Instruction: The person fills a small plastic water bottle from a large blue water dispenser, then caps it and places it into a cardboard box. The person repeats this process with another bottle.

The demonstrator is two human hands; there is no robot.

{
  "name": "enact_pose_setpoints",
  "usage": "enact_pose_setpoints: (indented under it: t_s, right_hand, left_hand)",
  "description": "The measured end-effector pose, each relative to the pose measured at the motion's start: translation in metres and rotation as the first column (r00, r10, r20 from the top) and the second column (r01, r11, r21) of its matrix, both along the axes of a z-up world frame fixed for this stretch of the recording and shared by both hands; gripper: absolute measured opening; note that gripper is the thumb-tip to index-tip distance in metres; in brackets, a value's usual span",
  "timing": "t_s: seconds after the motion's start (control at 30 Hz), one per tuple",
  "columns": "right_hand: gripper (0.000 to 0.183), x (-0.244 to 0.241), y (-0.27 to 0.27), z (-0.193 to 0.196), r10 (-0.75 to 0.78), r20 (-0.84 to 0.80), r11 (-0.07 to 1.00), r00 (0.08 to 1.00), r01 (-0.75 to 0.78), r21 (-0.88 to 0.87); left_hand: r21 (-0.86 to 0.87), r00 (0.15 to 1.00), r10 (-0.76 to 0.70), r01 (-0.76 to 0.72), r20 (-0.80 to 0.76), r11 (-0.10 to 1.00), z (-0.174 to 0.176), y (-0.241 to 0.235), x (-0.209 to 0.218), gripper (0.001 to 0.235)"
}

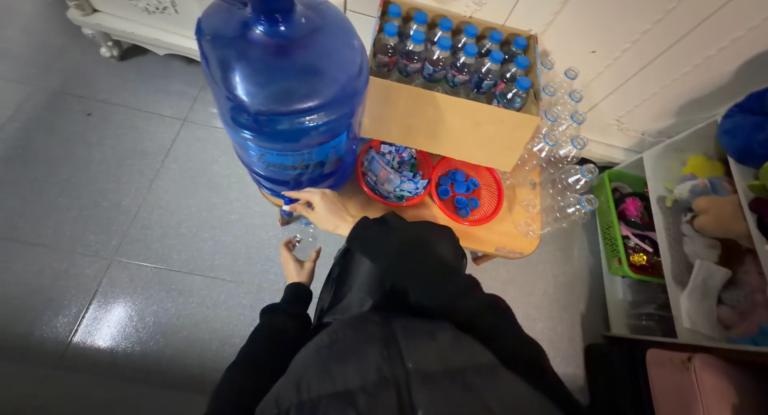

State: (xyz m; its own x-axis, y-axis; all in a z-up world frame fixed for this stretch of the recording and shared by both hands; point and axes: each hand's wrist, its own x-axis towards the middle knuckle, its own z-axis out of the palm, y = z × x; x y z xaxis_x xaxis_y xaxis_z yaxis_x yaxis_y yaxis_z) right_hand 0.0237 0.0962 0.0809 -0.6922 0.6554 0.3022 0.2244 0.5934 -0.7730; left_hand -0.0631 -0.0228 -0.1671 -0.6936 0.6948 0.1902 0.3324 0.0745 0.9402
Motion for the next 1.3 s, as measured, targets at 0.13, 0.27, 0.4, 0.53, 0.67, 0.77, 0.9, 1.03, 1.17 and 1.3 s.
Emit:
enact_pose_setpoints:
  t_s: [0.13,0.27,0.4,0.53,0.67,0.77,0.9,1.03,1.17,1.3]
  right_hand:
    - [0.031,-0.024,0.002,-0.028,0.013,0.186,0.999,0.982,-0.019,0.03]
    - [0.032,-0.038,0.013,-0.051,-0.038,0.306,0.997,0.951,0.017,0.071]
    - [0.034,-0.039,0.012,-0.038,-0.077,0.477,0.997,0.875,0.058,0.056]
    - [0.031,-0.04,0.023,-0.058,-0.124,0.516,0.992,0.848,0.119,0.043]
    - [0.029,-0.036,0.017,-0.043,-0.112,0.47,0.993,0.876,0.112,0.029]
    - [0.028,-0.035,0.015,-0.04,-0.111,0.473,0.993,0.874,0.12,0.012]
    - [0.025,-0.036,0.013,-0.035,-0.139,0.464,0.989,0.875,0.146,0.022]
    - [0.023,-0.035,0.009,-0.025,-0.146,0.442,0.987,0.885,0.161,0.003]
    - [0.023,-0.035,0.009,-0.026,-0.14,0.439,0.988,0.888,0.154,0.003]
    - [0.024,-0.036,0.012,-0.033,-0.139,0.457,0.989,0.879,0.149,0.014]
  left_hand:
    - [-0.177,0.984,0.079,-0.05,0.161,0.983,-0.001,0.013,-0.015,0.092]
    - [-0.182,0.971,0.105,-0.066,0.214,0.981,0.006,0.018,-0.02,0.092]
    - [-0.159,0.956,0.115,-0.074,0.268,0.984,0.017,0.014,-0.02,0.09]
    - [-0.103,0.96,0.074,-0.048,0.269,0.994,0.017,0.012,-0.021,0.087]
    - [-0.07,0.956,0.056,-0.037,0.287,0.997,0.009,0.015,-0.024,0.088]
    - [-0.041,0.949,0.036,-0.024,0.313,0.999,0.008,0.016,-0.026,0.09]
    - [-0.021,0.946,0.014,-0.007,0.324,1.0,0.005,0.019,-0.029,0.089]
    - [0.005,0.955,0.008,-0.009,0.297,1.0,0.002,0.023,-0.031,0.095]
    - [0.004,0.964,0.005,-0.007,0.266,1.0,0.014,0.027,-0.032,0.089]
    - [0.022,0.955,0.003,-0.01,0.296,1.0,0.018,0.029,-0.03,0.092]
